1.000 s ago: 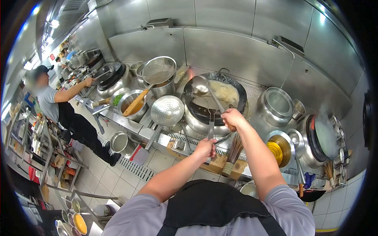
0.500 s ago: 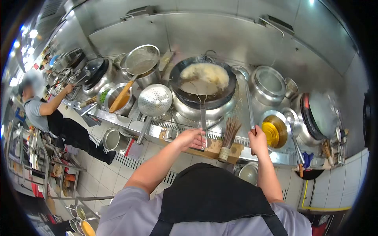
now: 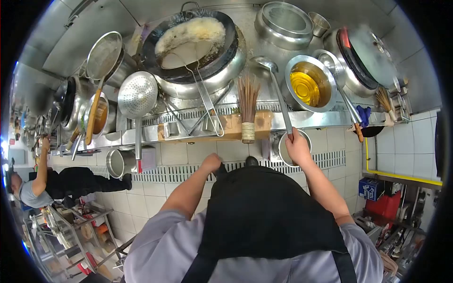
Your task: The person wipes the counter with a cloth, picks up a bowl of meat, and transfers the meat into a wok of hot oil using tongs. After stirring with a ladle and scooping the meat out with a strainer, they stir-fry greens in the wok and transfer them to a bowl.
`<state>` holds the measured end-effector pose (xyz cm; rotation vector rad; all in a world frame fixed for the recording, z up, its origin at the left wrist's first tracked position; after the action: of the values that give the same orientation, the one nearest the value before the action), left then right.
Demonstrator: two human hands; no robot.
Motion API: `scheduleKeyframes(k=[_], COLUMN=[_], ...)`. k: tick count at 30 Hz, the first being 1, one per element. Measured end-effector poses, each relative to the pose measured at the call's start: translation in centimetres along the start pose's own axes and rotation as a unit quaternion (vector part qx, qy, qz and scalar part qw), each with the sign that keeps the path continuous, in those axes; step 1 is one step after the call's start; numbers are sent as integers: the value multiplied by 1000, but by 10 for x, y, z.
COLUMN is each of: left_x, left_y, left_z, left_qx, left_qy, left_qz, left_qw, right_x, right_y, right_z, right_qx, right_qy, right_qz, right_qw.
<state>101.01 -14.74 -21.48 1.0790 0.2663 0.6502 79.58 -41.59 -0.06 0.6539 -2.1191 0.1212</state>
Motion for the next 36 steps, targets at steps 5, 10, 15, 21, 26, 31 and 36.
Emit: scheduleKeyframes(k=[5,10,15,21,26,31,36], left_x=[-23,-31,-37,-24,-18,-21,17], left_y=[-76,-151,-134,-121,-100,33,116], left_z=[-18,-5,13,8,-38,-4,91], left_qx=[17,16,60,-23,-34,-13,-212], left_qy=[210,671,696,708,253,86,174], left_qz=[55,82,90,103,135,-15,143], left_qw=[976,736,710,699,957,996,951], right_x=[14,34,53,47,46,42,63], right_y=[2,9,16,16,11,5,2], right_z=[6,14,3,27,32,35,-13], right_qx=[-12,36,11,62,-82,-63,91], right_qy=[17,38,54,20,-121,-164,-142], right_qz=[-8,-39,-84,-61,-124,-120,-20], right_qw=[1000,998,995,996,981,977,985])
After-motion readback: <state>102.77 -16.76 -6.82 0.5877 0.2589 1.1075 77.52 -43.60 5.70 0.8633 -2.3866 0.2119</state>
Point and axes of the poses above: each hand's wrist, its own y-axis away from the middle knuckle, its own x-axis out of the back of the hand, z = x × y, the point moved 6 cm from there along -y, towards the middle knuckle, and after that the axes turned 9 degrees about z, right-handed, at the moved point
